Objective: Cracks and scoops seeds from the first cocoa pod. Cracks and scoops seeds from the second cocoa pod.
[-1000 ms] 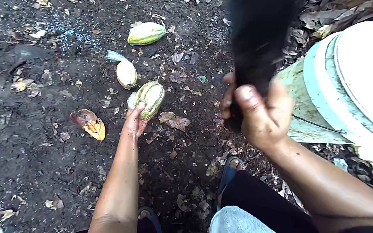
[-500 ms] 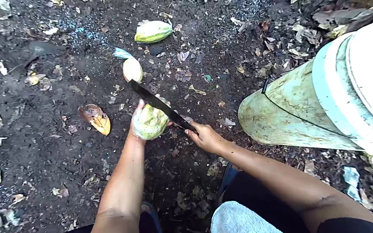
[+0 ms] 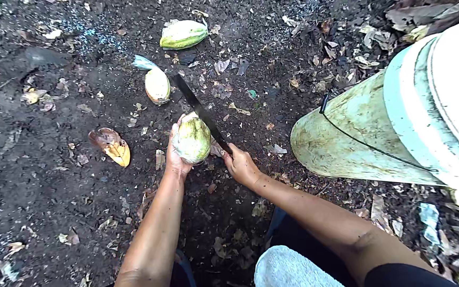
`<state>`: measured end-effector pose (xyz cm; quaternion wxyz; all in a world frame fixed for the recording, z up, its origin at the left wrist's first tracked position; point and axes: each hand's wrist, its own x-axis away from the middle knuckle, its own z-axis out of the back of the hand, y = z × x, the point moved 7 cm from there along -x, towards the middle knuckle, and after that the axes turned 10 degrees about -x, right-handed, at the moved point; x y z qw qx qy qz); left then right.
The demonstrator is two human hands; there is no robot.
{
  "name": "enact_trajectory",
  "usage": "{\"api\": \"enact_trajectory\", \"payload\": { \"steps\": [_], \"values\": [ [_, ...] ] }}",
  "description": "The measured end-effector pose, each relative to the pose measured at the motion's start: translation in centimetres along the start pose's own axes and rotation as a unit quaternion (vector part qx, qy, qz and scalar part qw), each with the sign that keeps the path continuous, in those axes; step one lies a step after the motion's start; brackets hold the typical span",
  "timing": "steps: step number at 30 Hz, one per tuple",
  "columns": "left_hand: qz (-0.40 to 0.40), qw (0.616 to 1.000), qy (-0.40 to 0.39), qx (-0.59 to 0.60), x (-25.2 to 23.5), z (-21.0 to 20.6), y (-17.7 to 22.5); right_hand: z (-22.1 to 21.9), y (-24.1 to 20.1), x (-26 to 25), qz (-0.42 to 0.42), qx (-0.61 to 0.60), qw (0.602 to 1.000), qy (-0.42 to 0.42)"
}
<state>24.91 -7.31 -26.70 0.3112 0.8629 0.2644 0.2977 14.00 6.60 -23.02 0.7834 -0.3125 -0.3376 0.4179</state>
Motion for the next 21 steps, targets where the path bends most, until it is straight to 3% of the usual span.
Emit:
{"api": "enact_trajectory", "payload": {
  "steps": [3,8,11,14,16,18,21],
  "values": [
    [-0.011,0.999,-0.036,-0.035,-0.1,-0.5,1.4,-0.1,0.0,0.2,0.015,-0.059,0.998,0.009],
    [-0.012,0.983,-0.137,-0.119,-0.7,-2.0,6.5,1.7,-0.2,1.2,0.045,-0.238,0.968,-0.063],
    [-0.081,0.987,-0.135,0.016,-0.4,0.2,6.2,3.7,-1.2,2.3,0.099,-0.218,0.966,-0.095],
    [0.003,0.962,-0.131,0.241,-1.3,2.6,2.0,6.2,-3.7,1.7,0.132,-0.145,0.978,-0.071],
    [0.046,0.961,-0.106,0.250,-1.9,3.6,1.0,8.7,-6.6,1.4,0.180,-0.138,0.974,-0.006],
    [0.075,0.981,-0.062,0.165,-1.9,4.5,0.7,11.5,-10.2,2.2,0.257,-0.225,0.937,0.072],
    [0.130,0.991,0.014,-0.020,-2.0,3.8,1.2,14.2,-14.3,3.3,0.369,-0.370,0.835,0.172]
  ]
}}
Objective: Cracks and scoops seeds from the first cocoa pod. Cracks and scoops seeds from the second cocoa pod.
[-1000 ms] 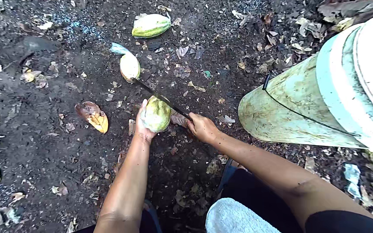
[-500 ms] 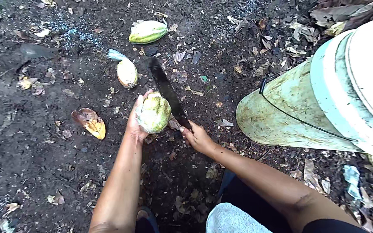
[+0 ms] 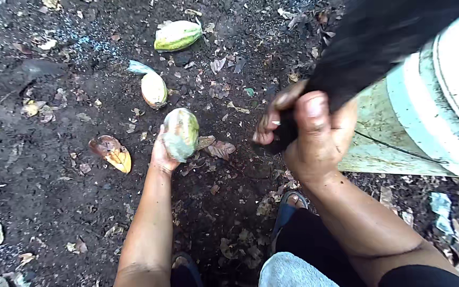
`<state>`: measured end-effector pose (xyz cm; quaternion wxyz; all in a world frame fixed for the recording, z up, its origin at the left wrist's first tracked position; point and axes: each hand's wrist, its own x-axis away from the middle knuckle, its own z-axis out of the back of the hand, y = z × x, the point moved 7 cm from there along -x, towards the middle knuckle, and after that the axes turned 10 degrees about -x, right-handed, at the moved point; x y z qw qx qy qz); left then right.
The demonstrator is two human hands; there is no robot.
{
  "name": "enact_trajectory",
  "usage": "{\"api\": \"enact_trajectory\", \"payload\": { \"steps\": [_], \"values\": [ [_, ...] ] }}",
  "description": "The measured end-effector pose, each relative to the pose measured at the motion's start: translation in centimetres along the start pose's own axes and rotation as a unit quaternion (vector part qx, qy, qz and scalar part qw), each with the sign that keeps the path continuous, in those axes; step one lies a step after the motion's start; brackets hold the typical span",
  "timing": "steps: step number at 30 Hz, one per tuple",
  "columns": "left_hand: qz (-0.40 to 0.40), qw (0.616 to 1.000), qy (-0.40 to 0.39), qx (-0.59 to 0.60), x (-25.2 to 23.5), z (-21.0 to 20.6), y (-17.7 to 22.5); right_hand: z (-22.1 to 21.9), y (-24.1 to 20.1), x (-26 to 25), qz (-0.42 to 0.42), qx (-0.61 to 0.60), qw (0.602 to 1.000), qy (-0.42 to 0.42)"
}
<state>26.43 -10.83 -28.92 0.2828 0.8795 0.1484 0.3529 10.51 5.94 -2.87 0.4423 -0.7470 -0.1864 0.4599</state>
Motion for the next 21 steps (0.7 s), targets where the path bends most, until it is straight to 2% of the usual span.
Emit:
{"api": "enact_trajectory", "payload": {
  "steps": [2,3,4,5,6,7,8,9,13,15,21],
  "values": [
    [0.034,0.995,0.059,-0.072,0.0,-1.0,0.1,-0.1,1.0,0.9,0.006,0.035,0.999,-0.005],
    [0.044,0.992,0.079,-0.088,0.1,-1.5,0.1,0.2,3.1,2.3,-0.032,0.124,0.990,-0.053],
    [0.050,0.990,0.089,-0.095,0.4,-2.0,0.0,0.6,5.9,4.1,-0.105,0.245,0.955,-0.132],
    [0.053,0.990,0.092,-0.096,0.7,-2.4,-0.2,1.0,9.0,6.0,-0.218,0.346,0.884,-0.228],
    [0.053,0.990,0.094,-0.095,0.9,-2.8,-0.3,1.4,11.3,7.7,-0.314,0.390,0.814,-0.294],
    [0.057,0.990,0.089,-0.091,1.1,-2.9,-0.3,1.6,12.3,8.6,-0.368,0.404,0.773,-0.323],
    [0.061,0.992,0.079,-0.080,1.2,-2.9,-0.2,1.6,12.3,8.7,-0.385,0.405,0.760,-0.330],
    [0.058,0.994,0.058,-0.068,1.4,-2.7,-0.1,1.6,12.0,8.7,-0.377,0.401,0.768,-0.328],
    [0.003,0.998,-0.064,0.023,1.6,-3.1,0.2,1.3,11.4,9.5,-0.308,0.340,0.838,-0.296],
    [-0.009,0.993,-0.108,0.040,1.2,-3.4,-0.4,1.1,12.4,10.5,-0.313,0.332,0.845,-0.279],
    [-0.066,0.996,-0.053,0.035,2.1,-5.3,0.3,2.4,14.4,11.9,-0.214,0.403,0.861,-0.225]
  ]
}}
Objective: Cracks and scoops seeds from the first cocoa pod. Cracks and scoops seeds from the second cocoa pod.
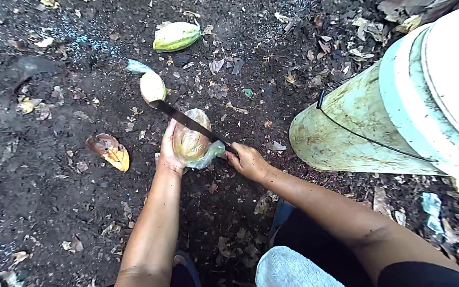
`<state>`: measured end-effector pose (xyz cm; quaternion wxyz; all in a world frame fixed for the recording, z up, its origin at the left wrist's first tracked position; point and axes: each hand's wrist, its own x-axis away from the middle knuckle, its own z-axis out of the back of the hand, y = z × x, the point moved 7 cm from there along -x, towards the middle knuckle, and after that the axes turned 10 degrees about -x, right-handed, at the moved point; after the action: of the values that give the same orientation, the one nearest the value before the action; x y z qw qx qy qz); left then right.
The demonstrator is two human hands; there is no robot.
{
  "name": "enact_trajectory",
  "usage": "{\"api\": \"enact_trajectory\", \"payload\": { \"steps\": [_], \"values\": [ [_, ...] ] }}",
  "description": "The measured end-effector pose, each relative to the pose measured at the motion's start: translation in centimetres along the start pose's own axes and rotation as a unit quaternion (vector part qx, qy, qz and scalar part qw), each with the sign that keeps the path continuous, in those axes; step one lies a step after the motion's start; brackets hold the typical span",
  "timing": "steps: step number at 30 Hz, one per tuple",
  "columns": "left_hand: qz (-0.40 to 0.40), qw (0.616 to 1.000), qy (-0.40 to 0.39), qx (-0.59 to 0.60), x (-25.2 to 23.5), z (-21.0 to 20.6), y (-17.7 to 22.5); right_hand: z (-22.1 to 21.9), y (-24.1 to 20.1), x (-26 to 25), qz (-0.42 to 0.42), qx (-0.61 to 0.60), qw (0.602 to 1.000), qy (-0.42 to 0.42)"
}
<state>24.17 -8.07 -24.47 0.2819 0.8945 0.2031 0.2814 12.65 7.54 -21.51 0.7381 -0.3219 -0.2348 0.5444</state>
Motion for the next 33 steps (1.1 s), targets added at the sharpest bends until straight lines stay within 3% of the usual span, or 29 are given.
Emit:
{"api": "enact_trajectory", "payload": {
  "steps": [8,15,19,24,30,33],
  "values": [
    [-0.023,0.999,0.030,0.002,-0.1,-1.5,-0.6,0.2,1.6,-0.3,0.000,0.026,0.999,0.041],
    [-0.047,0.992,0.119,-0.004,-0.3,-2.3,-1.3,-0.2,2.1,-0.6,-0.069,0.037,0.996,0.049],
    [-0.077,0.990,0.111,-0.047,-0.4,-2.5,-1.3,-1.5,1.3,0.6,-0.140,-0.035,0.987,0.063],
    [-0.099,0.987,0.091,-0.083,-0.3,-2.4,-1.7,-2.6,0.8,1.5,-0.171,-0.120,0.975,0.080],
    [-0.163,0.975,0.014,-0.149,-0.7,-2.6,-0.7,-3.6,0.0,1.8,-0.225,-0.256,0.937,0.083],
    [-0.180,0.965,-0.001,-0.190,-0.5,-2.8,-0.6,-3.7,-0.5,2.1,-0.266,-0.339,0.899,0.074]
  ]
}}
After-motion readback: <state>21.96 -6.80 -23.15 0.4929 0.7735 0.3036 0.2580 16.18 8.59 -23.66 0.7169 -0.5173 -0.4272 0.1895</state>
